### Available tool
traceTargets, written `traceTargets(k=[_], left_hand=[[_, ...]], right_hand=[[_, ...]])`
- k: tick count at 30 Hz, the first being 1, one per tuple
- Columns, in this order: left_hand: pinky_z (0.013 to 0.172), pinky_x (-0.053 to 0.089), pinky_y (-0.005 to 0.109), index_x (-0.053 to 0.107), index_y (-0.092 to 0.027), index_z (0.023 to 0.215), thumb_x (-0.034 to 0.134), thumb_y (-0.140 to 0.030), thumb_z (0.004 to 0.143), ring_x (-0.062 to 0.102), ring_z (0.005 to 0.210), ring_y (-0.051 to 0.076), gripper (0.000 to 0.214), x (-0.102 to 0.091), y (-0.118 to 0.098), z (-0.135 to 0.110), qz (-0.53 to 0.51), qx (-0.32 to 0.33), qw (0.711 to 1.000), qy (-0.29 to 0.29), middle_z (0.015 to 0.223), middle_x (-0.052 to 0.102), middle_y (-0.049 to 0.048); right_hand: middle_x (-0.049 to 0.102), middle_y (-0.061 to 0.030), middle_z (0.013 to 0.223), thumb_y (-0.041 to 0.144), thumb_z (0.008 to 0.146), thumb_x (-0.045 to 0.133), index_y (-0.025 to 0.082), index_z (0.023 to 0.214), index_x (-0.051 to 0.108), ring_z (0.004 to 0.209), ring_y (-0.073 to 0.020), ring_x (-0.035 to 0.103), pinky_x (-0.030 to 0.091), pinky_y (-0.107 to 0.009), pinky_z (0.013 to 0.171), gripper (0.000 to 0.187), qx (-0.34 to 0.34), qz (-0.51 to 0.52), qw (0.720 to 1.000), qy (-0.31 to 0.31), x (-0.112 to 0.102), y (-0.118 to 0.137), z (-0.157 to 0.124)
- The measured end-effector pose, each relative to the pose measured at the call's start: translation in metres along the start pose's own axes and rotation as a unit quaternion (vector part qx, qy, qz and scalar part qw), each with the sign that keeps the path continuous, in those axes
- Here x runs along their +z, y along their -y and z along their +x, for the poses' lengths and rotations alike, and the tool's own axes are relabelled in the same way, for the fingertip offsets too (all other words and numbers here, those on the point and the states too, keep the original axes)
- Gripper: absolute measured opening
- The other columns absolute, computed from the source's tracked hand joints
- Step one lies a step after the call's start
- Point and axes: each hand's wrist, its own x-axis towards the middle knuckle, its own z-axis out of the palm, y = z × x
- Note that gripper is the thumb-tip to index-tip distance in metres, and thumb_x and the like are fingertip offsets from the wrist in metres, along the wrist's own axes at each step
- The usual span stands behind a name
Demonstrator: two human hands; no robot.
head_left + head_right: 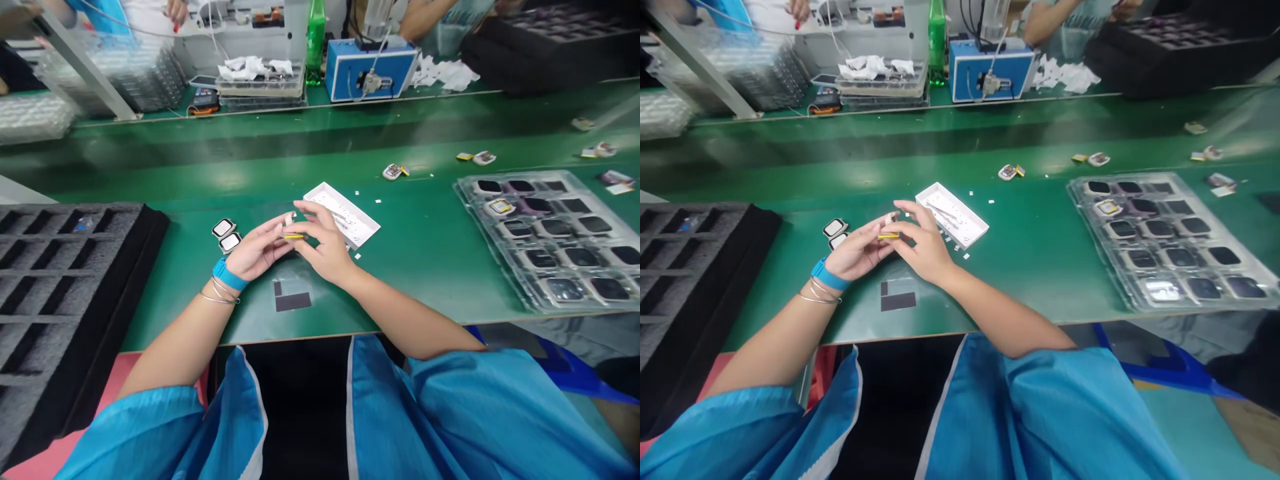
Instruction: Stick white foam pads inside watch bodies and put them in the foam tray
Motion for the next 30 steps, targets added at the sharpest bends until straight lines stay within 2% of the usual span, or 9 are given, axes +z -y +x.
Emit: traceTargets(k=[3,7,9,13,15,19,23,26,30], left_hand=[[0.101,0.053,0.030,0.070,-0.021,0.115,0.075,-0.020,0.080,0.070,0.101,0.016,0.035,0.001,0.000,-0.002,-0.002,-0.015,1.000,-0.001,0.104,0.074,0.0033],[0.100,0.055,0.031,0.072,-0.020,0.109,0.075,-0.014,0.079,0.071,0.096,0.015,0.031,0.004,0.000,-0.004,-0.015,-0.033,0.999,0.005,0.102,0.074,0.0030],[0.100,0.054,0.032,0.072,-0.020,0.110,0.074,-0.014,0.079,0.071,0.098,0.016,0.032,0.003,-0.001,-0.005,-0.021,-0.025,0.999,0.003,0.104,0.074,0.0034],[0.100,0.055,0.034,0.072,-0.022,0.114,0.079,-0.015,0.074,0.071,0.098,0.017,0.041,0.001,-0.004,-0.006,-0.033,0.026,0.999,0.008,0.107,0.073,0.0041],[0.096,0.056,0.033,0.072,-0.022,0.113,0.085,-0.018,0.069,0.071,0.097,0.018,0.046,0.000,-0.004,-0.006,-0.029,0.054,0.998,0.016,0.108,0.073,0.0045],[0.091,0.058,0.034,0.074,-0.024,0.112,0.091,-0.025,0.061,0.070,0.098,0.021,0.053,-0.001,0.001,-0.004,0.024,0.114,0.993,0.007,0.109,0.074,0.0054],[0.095,0.056,0.035,0.076,-0.024,0.107,0.095,-0.025,0.053,0.070,0.100,0.022,0.057,-0.001,0.006,-0.001,0.089,0.196,0.976,-0.018,0.106,0.075,0.0052],[0.095,0.055,0.034,0.077,-0.024,0.106,0.096,-0.027,0.050,0.070,0.099,0.021,0.059,-0.002,0.009,0.001,0.123,0.240,0.962,-0.034,0.104,0.076,0.0050],[0.092,0.056,0.033,0.077,-0.025,0.107,0.095,-0.029,0.052,0.070,0.098,0.021,0.058,-0.002,0.012,0.003,0.140,0.268,0.952,-0.044,0.103,0.076,0.0050]], right_hand=[[0.062,-0.0069,0.116,0.031,0.092,0.060,0.026,0.096,0.070,0.113,-0.0212,0.060,0.050,-0.044,0.102,0.012,0.014,0.006,1.000,-0.020,-0.001,0.002,0.001],[0.067,-0.0037,0.100,0.034,0.094,0.057,0.025,0.096,0.067,0.099,-0.0184,0.064,0.053,-0.039,0.094,0.014,0.005,0.031,0.999,0.021,-0.003,0.005,0.002],[0.069,-0.0024,0.096,0.032,0.094,0.057,0.025,0.095,0.066,0.095,-0.0172,0.065,0.054,-0.036,0.090,0.011,0.007,0.042,0.999,0.018,-0.003,0.006,0.001],[0.069,-0.0024,0.098,0.026,0.092,0.058,0.024,0.103,0.062,0.094,-0.0161,0.065,0.054,-0.034,0.089,0.012,0.063,0.051,0.994,-0.079,-0.001,0.004,0.000],[0.068,-0.0031,0.100,0.025,0.089,0.060,0.023,0.101,0.062,0.096,-0.0169,0.065,0.053,-0.035,0.090,0.012,0.057,0.035,0.992,-0.106,-0.001,0.003,0.000],[0.068,-0.0036,0.097,0.025,0.085,0.067,0.023,0.086,0.067,0.096,-0.0187,0.065,0.052,-0.038,0.092,0.002,-0.003,-0.030,0.998,-0.057,-0.001,0.003,0.002],[0.071,-0.0047,0.098,0.026,0.087,0.066,0.023,0.087,0.071,0.094,-0.0189,0.065,0.052,-0.038,0.088,0.006,-0.032,-0.080,0.995,-0.044,0.001,0.005,0.001],[0.074,-0.0031,0.095,0.026,0.088,0.064,0.024,0.084,0.072,0.093,-0.0195,0.066,0.048,-0.043,0.097,0.009,-0.048,-0.133,0.989,-0.050,0.003,0.006,-0.001],[0.075,-0.0005,0.094,0.024,0.088,0.061,0.026,0.083,0.072,0.092,-0.0190,0.067,0.037,-0.050,0.112,0.012,-0.058,-0.173,0.982,-0.046,0.004,0.008,-0.003]])
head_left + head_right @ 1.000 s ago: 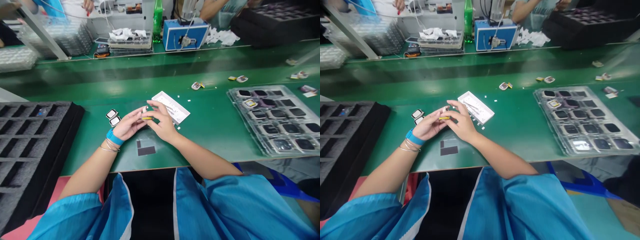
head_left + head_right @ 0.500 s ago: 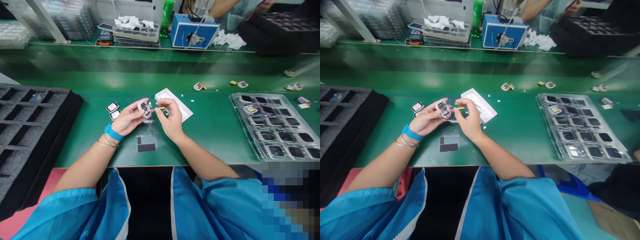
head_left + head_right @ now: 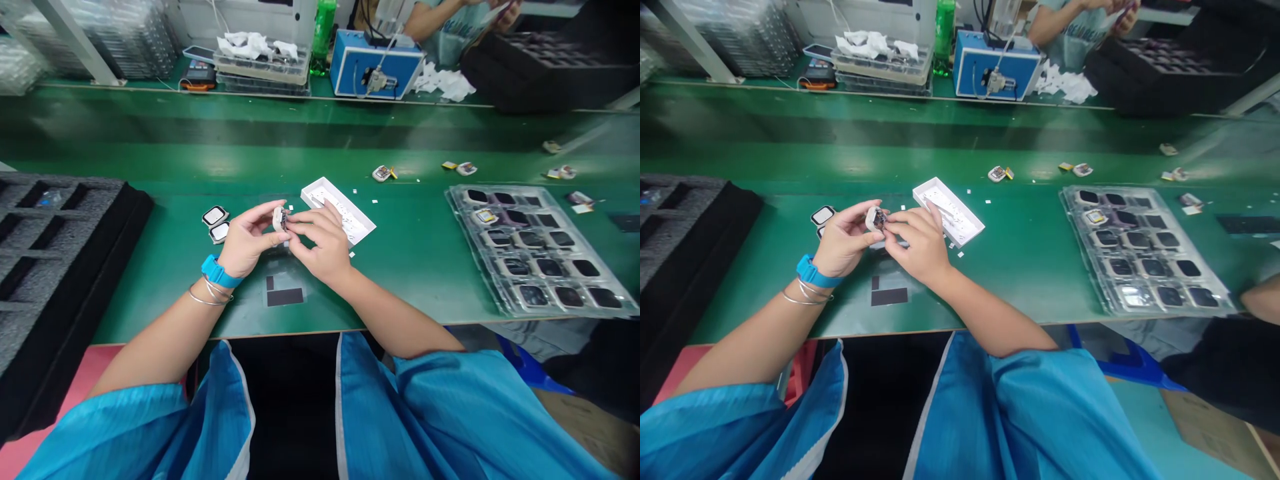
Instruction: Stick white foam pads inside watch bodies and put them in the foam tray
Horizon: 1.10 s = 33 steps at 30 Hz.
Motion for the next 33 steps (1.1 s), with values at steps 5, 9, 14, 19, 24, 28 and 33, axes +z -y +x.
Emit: traceTargets(k=[5,9,14,19,24,28,33], left_hand=[[0.092,0.056,0.034,0.076,-0.026,0.106,0.095,-0.026,0.053,0.071,0.098,0.021,0.056,0.001,0.003,-0.001,0.001,0.020,1.000,-0.009,0.102,0.076,0.0046],[0.093,0.056,0.035,0.076,-0.025,0.107,0.095,-0.026,0.053,0.071,0.099,0.022,0.056,0.001,0.005,-0.002,0.005,0.027,1.000,-0.013,0.103,0.076,0.0048],[0.095,0.056,0.038,0.075,-0.023,0.108,0.095,-0.029,0.053,0.070,0.100,0.024,0.059,0.001,0.006,-0.001,0.035,0.024,0.999,-0.021,0.105,0.075,0.0063],[0.094,0.057,0.039,0.070,-0.025,0.115,0.093,-0.032,0.057,0.069,0.105,0.025,0.063,0.001,0.003,-0.002,-0.046,-0.043,0.998,-0.004,0.109,0.073,0.0059],[0.093,0.058,0.040,0.063,-0.028,0.126,0.090,-0.034,0.063,0.070,0.104,0.026,0.069,-0.002,-0.004,-0.002,-0.125,-0.116,0.985,0.033,0.108,0.072,0.0047],[0.091,0.058,0.037,0.066,-0.025,0.120,0.090,-0.032,0.062,0.070,0.105,0.026,0.063,0.000,-0.007,-0.003,-0.145,-0.132,0.980,0.040,0.109,0.073,0.0057],[0.087,0.059,0.033,0.070,-0.025,0.112,0.092,-0.029,0.059,0.071,0.100,0.023,0.058,0.001,-0.005,-0.003,-0.124,-0.129,0.983,0.043,0.106,0.074,0.0051]], right_hand=[[0.076,-0.0012,0.098,0.021,0.089,0.059,0.025,0.083,0.071,0.092,-0.0181,0.069,0.038,-0.049,0.114,0.014,0.000,0.018,1.000,0.005,0.001,0.000,0.000],[0.076,-0.0023,0.100,0.020,0.090,0.057,0.023,0.083,0.069,0.093,-0.0173,0.069,0.039,-0.047,0.114,0.014,0.000,0.045,0.999,0.000,0.002,-0.003,-0.001],[0.075,-0.0021,0.098,0.020,0.089,0.058,0.023,0.081,0.067,0.094,-0.0179,0.067,0.038,-0.047,0.114,0.012,-0.004,0.026,1.000,0.014,0.004,-0.001,-0.001],[0.074,-0.0015,0.095,0.018,0.087,0.056,0.023,0.077,0.065,0.094,-0.0184,0.067,0.037,-0.047,0.113,0.014,0.024,-0.019,1.000,0.005,-0.013,-0.012,0.010],[0.074,-0.0017,0.092,0.022,0.084,0.063,0.023,0.073,0.068,0.098,-0.0233,0.066,0.033,-0.055,0.114,0.012,0.152,-0.090,0.984,-0.034,-0.046,-0.044,0.025],[0.076,-0.0017,0.093,0.025,0.084,0.064,0.022,0.084,0.074,0.093,-0.0200,0.069,0.051,-0.041,0.096,0.011,0.193,0.062,0.979,0.030,-0.039,-0.033,0.024],[0.076,-0.0007,0.087,0.025,0.082,0.066,0.020,0.085,0.075,0.082,-0.0159,0.070,0.057,-0.032,0.082,0.010,0.218,0.186,0.957,0.047,-0.017,-0.003,0.015]])
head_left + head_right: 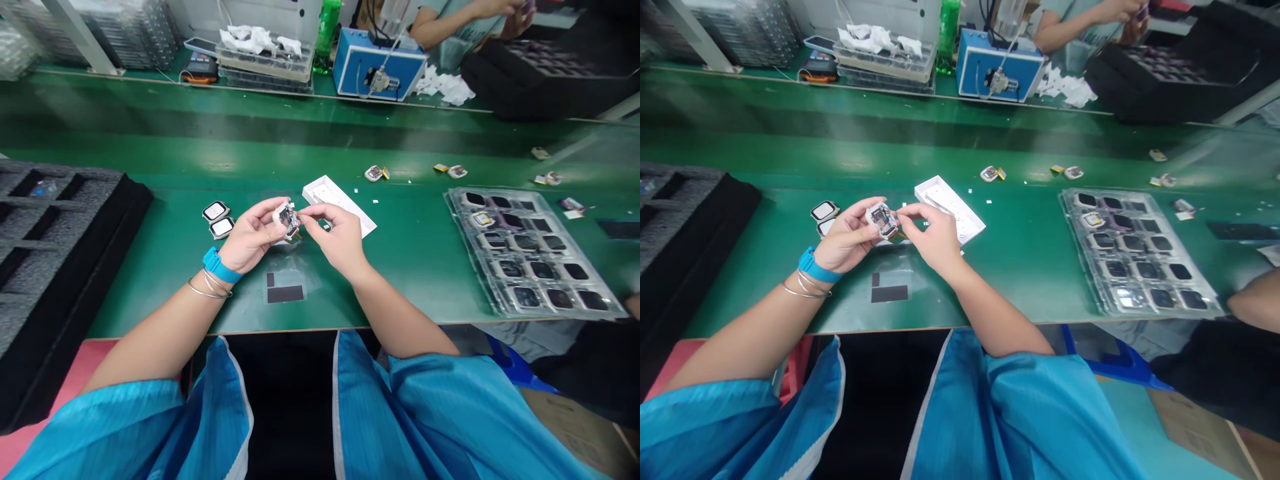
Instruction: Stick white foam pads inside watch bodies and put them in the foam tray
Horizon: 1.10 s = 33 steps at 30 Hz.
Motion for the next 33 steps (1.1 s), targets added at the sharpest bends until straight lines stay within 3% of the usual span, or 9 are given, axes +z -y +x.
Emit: traceTargets(k=[6,13,15,18,23,26,29,31,33], left_hand=[[0.095,0.057,0.039,0.072,-0.022,0.107,0.093,-0.030,0.057,0.071,0.101,0.025,0.056,0.002,-0.001,0.000,0.018,0.021,1.000,-0.002,0.105,0.075,0.0070],[0.086,0.059,0.037,0.073,-0.021,0.107,0.094,-0.030,0.054,0.072,0.096,0.025,0.058,0.001,0.001,0.001,0.041,0.024,0.999,-0.013,0.105,0.075,0.0084],[0.087,0.059,0.036,0.073,-0.020,0.106,0.094,-0.029,0.054,0.072,0.095,0.024,0.057,0.000,0.001,0.001,0.050,0.035,0.998,-0.015,0.103,0.075,0.0077],[0.087,0.059,0.034,0.074,-0.019,0.105,0.095,-0.028,0.053,0.072,0.092,0.022,0.056,0.000,0.003,0.002,0.060,0.047,0.997,-0.019,0.099,0.075,0.0068],[0.084,0.059,0.034,0.074,-0.019,0.105,0.094,-0.028,0.054,0.071,0.090,0.021,0.056,0.001,0.005,0.002,0.072,0.031,0.997,-0.022,0.098,0.075,0.0066],[0.085,0.059,0.033,0.073,-0.022,0.105,0.093,-0.028,0.057,0.071,0.090,0.019,0.052,0.000,0.004,0.002,0.030,0.012,0.999,-0.025,0.099,0.075,0.0046],[0.084,0.060,0.032,0.072,-0.023,0.106,0.092,-0.032,0.059,0.072,0.091,0.019,0.052,-0.003,0.000,0.003,-0.004,0.008,1.000,-0.023,0.100,0.075,0.0039],[0.082,0.060,0.031,0.070,-0.024,0.107,0.092,-0.034,0.059,0.072,0.091,0.020,0.053,-0.006,-0.003,0.004,-0.012,0.014,1.000,-0.022,0.101,0.075,0.0041],[0.084,0.060,0.031,0.070,-0.024,0.108,0.092,-0.035,0.059,0.072,0.093,0.021,0.055,-0.010,-0.006,0.005,-0.013,0.018,1.000,-0.021,0.100,0.075,0.0042]], right_hand=[[0.077,-0.0003,0.084,0.021,0.078,0.070,0.020,0.079,0.073,0.083,-0.0170,0.072,0.058,-0.033,0.083,0.004,0.009,0.014,1.000,0.000,-0.001,0.000,-0.001],[0.077,-0.0010,0.085,0.023,0.080,0.069,0.020,0.079,0.072,0.086,-0.0181,0.073,0.057,-0.035,0.087,0.004,0.000,0.005,1.000,0.006,0.002,-0.004,-0.003],[0.077,-0.0005,0.088,0.022,0.082,0.067,0.021,0.079,0.070,0.087,-0.0180,0.073,0.053,-0.041,0.098,0.005,-0.038,-0.030,0.999,-0.003,0.004,-0.006,-0.006],[0.076,0.0013,0.089,0.021,0.088,0.063,0.023,0.079,0.067,0.088,-0.0173,0.072,0.037,-0.050,0.115,0.010,-0.114,-0.123,0.986,-0.009,0.006,-0.008,-0.009],[0.073,0.0016,0.082,0.019,0.090,0.059,0.024,0.078,0.064,0.084,-0.0175,0.068,0.025,-0.053,0.121,0.014,-0.151,-0.208,0.966,0.010,0.006,-0.012,-0.010],[0.072,-0.0005,0.086,0.025,0.090,0.061,0.023,0.080,0.063,0.088,-0.0178,0.067,0.040,-0.049,0.111,0.010,-0.107,-0.137,0.985,0.017,0.009,-0.015,-0.006],[0.072,-0.0043,0.102,0.038,0.085,0.068,0.022,0.094,0.061,0.098,-0.0175,0.068,0.055,-0.038,0.094,0.020,0.002,0.052,0.997,0.050,0.013,-0.020,-0.001],[0.072,-0.0049,0.105,0.044,0.078,0.075,0.022,0.106,0.059,0.098,-0.0173,0.069,0.058,-0.035,0.088,0.039,0.081,0.171,0.973,0.133,0.014,-0.022,0.001],[0.074,-0.0044,0.097,0.047,0.072,0.080,0.021,0.105,0.060,0.089,-0.0170,0.071,0.061,-0.035,0.083,0.046,0.158,0.234,0.932,0.229,0.012,-0.023,0.003]])
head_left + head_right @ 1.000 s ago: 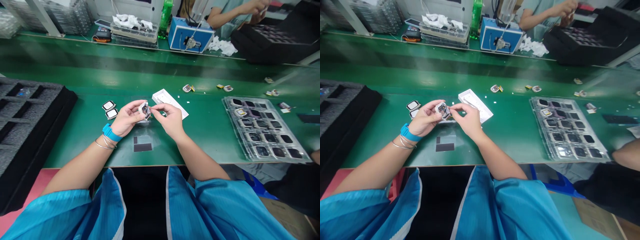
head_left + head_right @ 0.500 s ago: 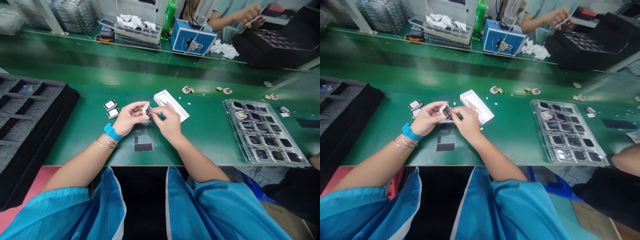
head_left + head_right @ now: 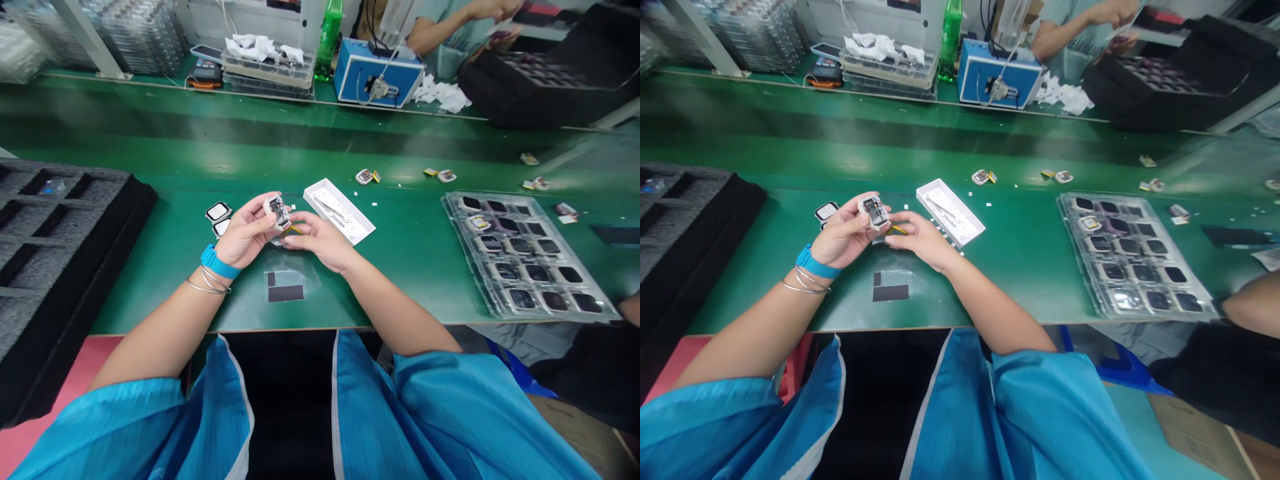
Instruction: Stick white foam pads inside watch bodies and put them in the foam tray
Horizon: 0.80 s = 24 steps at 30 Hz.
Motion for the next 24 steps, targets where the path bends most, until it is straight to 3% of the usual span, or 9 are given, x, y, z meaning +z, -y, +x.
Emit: traceTargets(k=[2,4,7,9,13,15,19,24], left_hand=[[0.085,0.060,0.032,0.069,-0.024,0.108,0.092,-0.035,0.059,0.072,0.094,0.021,0.054,-0.003,-0.002,0.001,-0.001,0.000,1.000,-0.001,0.099,0.075,0.0039],[0.086,0.060,0.032,0.070,-0.024,0.106,0.092,-0.034,0.060,0.072,0.094,0.020,0.053,-0.005,-0.004,0.002,-0.008,-0.005,1.000,-0.005,0.096,0.075,0.0033],[0.087,0.060,0.035,0.070,-0.024,0.106,0.091,-0.033,0.061,0.072,0.093,0.020,0.050,-0.005,-0.004,0.002,-0.018,-0.019,1.000,-0.004,0.095,0.074,0.0031],[0.088,0.061,0.038,0.069,-0.025,0.108,0.090,-0.033,0.063,0.072,0.092,0.020,0.051,-0.004,-0.003,0.001,-0.017,-0.034,0.999,0.005,0.097,0.073,0.0030],[0.089,0.061,0.043,0.068,-0.023,0.112,0.087,-0.031,0.067,0.073,0.094,0.023,0.049,-0.002,0.000,-0.001,-0.013,-0.061,0.998,0.028,0.103,0.072,0.0040],[0.087,0.062,0.042,0.069,-0.023,0.112,0.086,-0.029,0.068,0.073,0.095,0.024,0.047,0.000,0.001,-0.002,-0.012,-0.077,0.996,0.044,0.105,0.072,0.0052],[0.079,0.064,0.036,0.069,-0.023,0.113,0.086,-0.029,0.068,0.074,0.093,0.026,0.048,0.002,0.004,-0.004,-0.014,-0.114,0.990,0.078,0.104,0.073,0.0062],[0.078,0.064,0.033,0.069,-0.020,0.111,0.086,-0.028,0.068,0.075,0.093,0.026,0.047,0.006,0.004,-0.006,-0.009,-0.148,0.984,0.100,0.098,0.074,0.0073]], right_hand=[[0.074,-0.0039,0.087,0.046,0.071,0.081,0.019,0.097,0.064,0.077,-0.0147,0.071,0.062,-0.031,0.074,0.041,0.065,0.032,0.997,0.025,-0.004,0.003,-0.001],[0.073,-0.0024,0.081,0.042,0.071,0.082,0.018,0.092,0.068,0.068,-0.0114,0.068,0.060,-0.026,0.066,0.035,0.079,0.036,0.996,-0.012,-0.008,0.009,-0.003],[0.067,0.0038,0.073,0.037,0.070,0.082,0.021,0.102,0.069,0.060,-0.0080,0.063,0.057,-0.021,0.057,0.038,0.030,0.035,0.997,-0.070,-0.013,0.018,-0.006],[0.066,0.0050,0.072,0.039,0.072,0.080,0.023,0.105,0.069,0.058,-0.0077,0.061,0.057,-0.022,0.057,0.038,-0.003,0.046,0.997,-0.066,-0.014,0.024,-0.009],[0.071,0.0003,0.085,0.046,0.073,0.081,0.022,0.102,0.070,0.072,-0.0123,0.067,0.061,-0.030,0.070,0.039,-0.041,0.026,0.999,-0.018,-0.012,0.030,-0.014],[0.071,-0.0003,0.084,0.049,0.076,0.078,0.022,0.101,0.071,0.076,-0.0141,0.068,0.061,-0.033,0.075,0.038,-0.075,-0.025,0.996,-0.049,-0.011,0.030,-0.014],[0.072,-0.0021,0.091,0.053,0.082,0.072,0.023,0.090,0.073,0.088,-0.0166,0.068,0.058,-0.034,0.082,0.031,-0.191,-0.154,0.958,-0.151,-0.010,0.025,-0.011],[0.072,-0.0021,0.093,0.044,0.091,0.064,0.024,0.096,0.073,0.088,-0.0160,0.067,0.056,-0.034,0.084,0.023,-0.257,-0.238,0.927,-0.135,-0.009,0.021,-0.010]])
